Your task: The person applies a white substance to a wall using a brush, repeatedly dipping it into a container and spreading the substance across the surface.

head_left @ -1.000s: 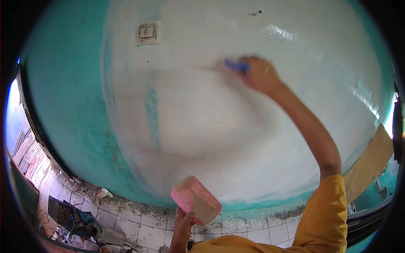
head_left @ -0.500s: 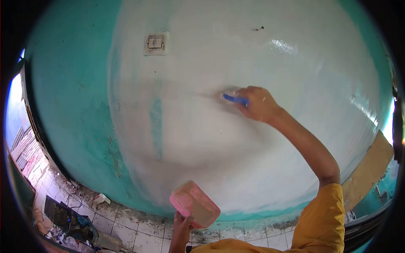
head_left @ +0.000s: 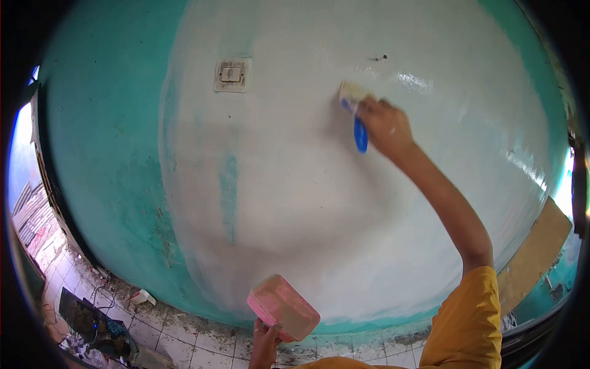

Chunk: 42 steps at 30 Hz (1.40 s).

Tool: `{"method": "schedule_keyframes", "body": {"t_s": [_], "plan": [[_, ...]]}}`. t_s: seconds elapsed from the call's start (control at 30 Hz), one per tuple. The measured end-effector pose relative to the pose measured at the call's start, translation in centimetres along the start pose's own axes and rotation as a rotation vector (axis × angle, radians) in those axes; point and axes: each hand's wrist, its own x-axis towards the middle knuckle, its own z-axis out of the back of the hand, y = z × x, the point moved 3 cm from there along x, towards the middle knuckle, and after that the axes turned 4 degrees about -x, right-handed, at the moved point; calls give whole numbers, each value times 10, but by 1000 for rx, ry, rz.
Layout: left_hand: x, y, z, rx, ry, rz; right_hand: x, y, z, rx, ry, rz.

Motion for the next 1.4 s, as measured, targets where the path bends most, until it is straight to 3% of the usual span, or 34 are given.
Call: {"method": "schedule_keyframes", "body": {"t_s": [0.07,0.13,0.17,0.3,0.4,0.53,0.6,0.7,0.77,0.9,1.03,1.13,1.2,1.23,1.27,1.3,1.4], "plan": [[1,1,3,-15,2,-4,-17,23,8,81,54,17],[-1,-2,-1,-31,7,-10,-19,30,15,303,327,-95],[-3,-5,-5,-46,28,-2,-13,24,17,302,327,-97],[-3,0,-5,-7,49,45,50,-30,31,115,-88,-181],[-9,-1,-12,130,79,-6,82,-53,34,51,-255,-142],[-2,16,6,86,164,0,64,-32,-6,-133,-118,101],[-1,12,7,73,151,-36,29,2,-5,-13,-39,152],[-7,12,9,59,133,-69,-12,46,-3,248,316,217],[-10,12,10,53,118,-92,-12,44,-6,415,370,49],[-10,17,16,106,112,-58,62,-11,18,279,334,-259],[-10,29,22,70,12,-7,128,-82,20,13,-173,-373],[-6,33,25,127,83,20,143,-89,30,-16,-154,-406],[-10,31,21,88,93,-47,127,-72,0,-29,-98,-310],[-9,30,22,86,94,-49,109,-42,-4,-23,2,-138],[-9,29,22,81,93,-64,88,-11,-9,-38,157,-94],[-9,28,23,77,90,-77,65,14,-21,17,201,62],[-11,26,25,65,84,-115,31,60,-9,227,314,191]]}}
